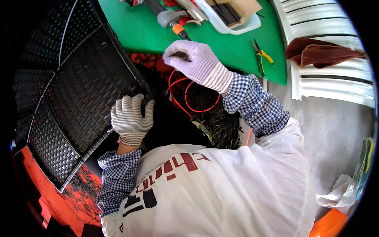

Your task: The person attaches wicker panels to a frame using a staple gun and pliers, then uses a hammer to secure parts of the assembly.

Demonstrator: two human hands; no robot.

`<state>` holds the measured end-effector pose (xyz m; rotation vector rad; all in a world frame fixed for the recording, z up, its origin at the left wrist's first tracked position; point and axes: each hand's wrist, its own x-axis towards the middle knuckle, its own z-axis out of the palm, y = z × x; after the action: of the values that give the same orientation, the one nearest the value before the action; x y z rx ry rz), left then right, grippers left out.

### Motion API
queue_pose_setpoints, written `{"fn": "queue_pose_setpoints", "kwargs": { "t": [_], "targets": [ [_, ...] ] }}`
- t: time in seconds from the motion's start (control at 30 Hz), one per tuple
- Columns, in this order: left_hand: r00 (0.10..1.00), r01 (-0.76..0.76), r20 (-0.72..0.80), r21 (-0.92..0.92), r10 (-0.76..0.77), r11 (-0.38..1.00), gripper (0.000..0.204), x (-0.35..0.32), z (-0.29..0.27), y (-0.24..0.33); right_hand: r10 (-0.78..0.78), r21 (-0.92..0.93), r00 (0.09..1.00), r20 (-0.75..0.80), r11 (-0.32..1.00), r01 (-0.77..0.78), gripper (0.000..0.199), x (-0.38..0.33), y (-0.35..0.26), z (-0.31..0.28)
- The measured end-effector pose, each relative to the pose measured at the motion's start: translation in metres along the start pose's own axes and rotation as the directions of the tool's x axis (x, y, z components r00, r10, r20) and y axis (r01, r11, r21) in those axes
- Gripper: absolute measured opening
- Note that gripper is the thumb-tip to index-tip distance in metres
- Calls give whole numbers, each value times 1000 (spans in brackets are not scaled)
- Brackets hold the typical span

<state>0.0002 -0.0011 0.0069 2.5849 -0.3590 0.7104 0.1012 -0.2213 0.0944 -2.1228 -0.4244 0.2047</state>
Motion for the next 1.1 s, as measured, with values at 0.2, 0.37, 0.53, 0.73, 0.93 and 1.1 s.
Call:
{"fn": "queue_pose_setpoints", "kwargs": {
  "t": [0.2, 0.37, 0.53, 0.73, 0.93, 1.1],
  "targets": [
    [999, 28, 17, -58, -27, 998, 26, 3, -3, 2, -237, -430, 956, -172, 891, 144, 13, -15, 14, -35],
    [989, 86, 127, -117, -71, 989, 27, 9, -8, 1, -247, -540, 925, -289, 840, 56, 12, -22, 41, -61],
    [993, 78, 103, -185, -59, 980, 29, 10, -11, 3, -221, -572, 890, -398, 818, -53, 8, -35, 49, -69],
    [997, 76, 42, -96, -72, 992, 23, 8, -3, 7, -235, -621, 890, -390, 781, -65, 8, -34, 45, -61],
    [1000, 22, 14, -71, -21, 997, 23, 4, -5, 8, -196, -606, 910, -366, 792, -73, 12, -4, 37, -52],
    [1000, -6, 15, -65, 7, 998, 27, 2, -3, 9, -254, -631, 902, -349, 775, -26, 17, 31, 55, -44]
  ]
}}
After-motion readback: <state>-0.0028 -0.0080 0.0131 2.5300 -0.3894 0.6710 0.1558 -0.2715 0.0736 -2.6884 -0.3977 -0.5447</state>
